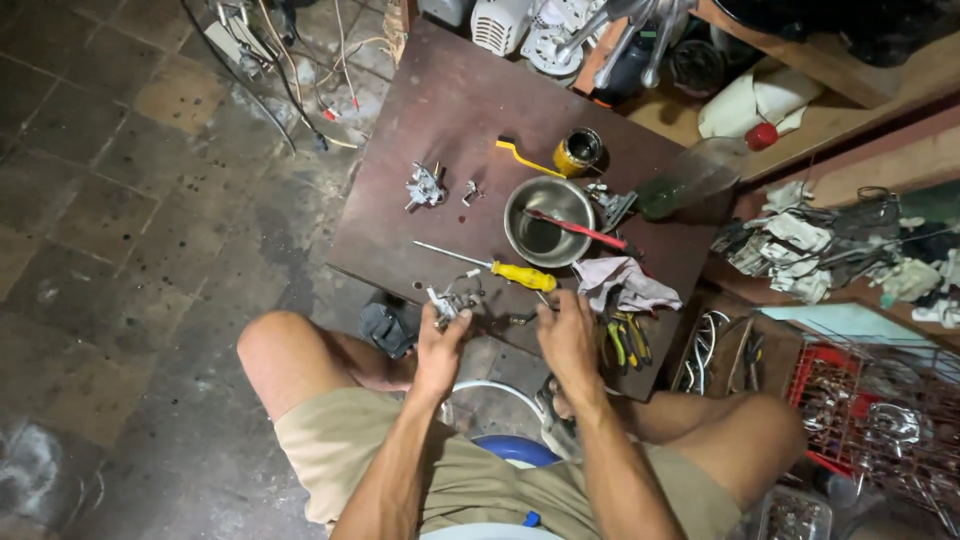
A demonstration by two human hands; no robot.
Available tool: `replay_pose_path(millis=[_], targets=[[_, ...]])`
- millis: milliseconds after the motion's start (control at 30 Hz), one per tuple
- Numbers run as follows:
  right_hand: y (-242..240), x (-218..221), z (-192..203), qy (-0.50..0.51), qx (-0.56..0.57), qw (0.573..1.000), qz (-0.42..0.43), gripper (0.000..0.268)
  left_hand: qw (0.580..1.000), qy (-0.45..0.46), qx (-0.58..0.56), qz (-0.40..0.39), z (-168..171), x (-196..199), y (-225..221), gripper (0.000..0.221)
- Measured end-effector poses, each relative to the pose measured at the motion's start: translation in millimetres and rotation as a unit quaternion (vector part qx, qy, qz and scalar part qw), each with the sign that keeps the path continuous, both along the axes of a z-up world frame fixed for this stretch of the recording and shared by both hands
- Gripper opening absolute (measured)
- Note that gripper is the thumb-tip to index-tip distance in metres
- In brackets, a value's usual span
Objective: The person sits on a stool and uses a screwdriver and pliers to disassemble and reassemble small electrical components on a workbench. They remove parts, place them in a metal bowl, and then reattach them to the main unit.
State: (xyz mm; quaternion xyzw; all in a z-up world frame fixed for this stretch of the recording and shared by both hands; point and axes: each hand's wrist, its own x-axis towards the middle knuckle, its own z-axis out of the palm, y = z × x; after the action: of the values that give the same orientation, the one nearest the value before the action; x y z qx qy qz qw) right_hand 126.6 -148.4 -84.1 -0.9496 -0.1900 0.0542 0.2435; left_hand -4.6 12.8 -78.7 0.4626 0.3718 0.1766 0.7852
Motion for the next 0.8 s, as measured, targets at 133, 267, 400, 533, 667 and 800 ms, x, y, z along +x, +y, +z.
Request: replay_pose_path(millis=[133, 267, 400, 533, 667, 800], targets=[[-37, 31, -77, 0.07, -0.188, 0.978, 0.047, 0.029, 1.0, 0.005, 0.014, -0.008, -9, 2, 5, 0.047], [-52, 40, -91, 0.073, -0.181, 0.978, 0.072, 0.026, 1.0, 0.011, 0.024, 0.0, -25, -1, 8, 0.056], [-52, 42, -64, 0.137, -0.178, 0.973, 0.062, 0.032, 0.999, 0.03, 0.044, 0.006, 7, 6, 5, 0.057], [-61, 47, -49, 0.162, -0.204, 0.963, 0.062, 0.034, 0.998, 0.041, 0.055, 0.008, 8, 6, 9, 0.055], [-61, 44, 7, 0.188, -0.245, 0.949, 0.063, 0.039, 0.995, 0.056, 0.084, -0.008, 5, 4, 13, 0.058], [-35, 8, 85, 0.122, -0.024, 0.984, 0.13, 0.024, 0.996, 0.033, 0.077, -0.029, 6, 13, 3, 0.068]])
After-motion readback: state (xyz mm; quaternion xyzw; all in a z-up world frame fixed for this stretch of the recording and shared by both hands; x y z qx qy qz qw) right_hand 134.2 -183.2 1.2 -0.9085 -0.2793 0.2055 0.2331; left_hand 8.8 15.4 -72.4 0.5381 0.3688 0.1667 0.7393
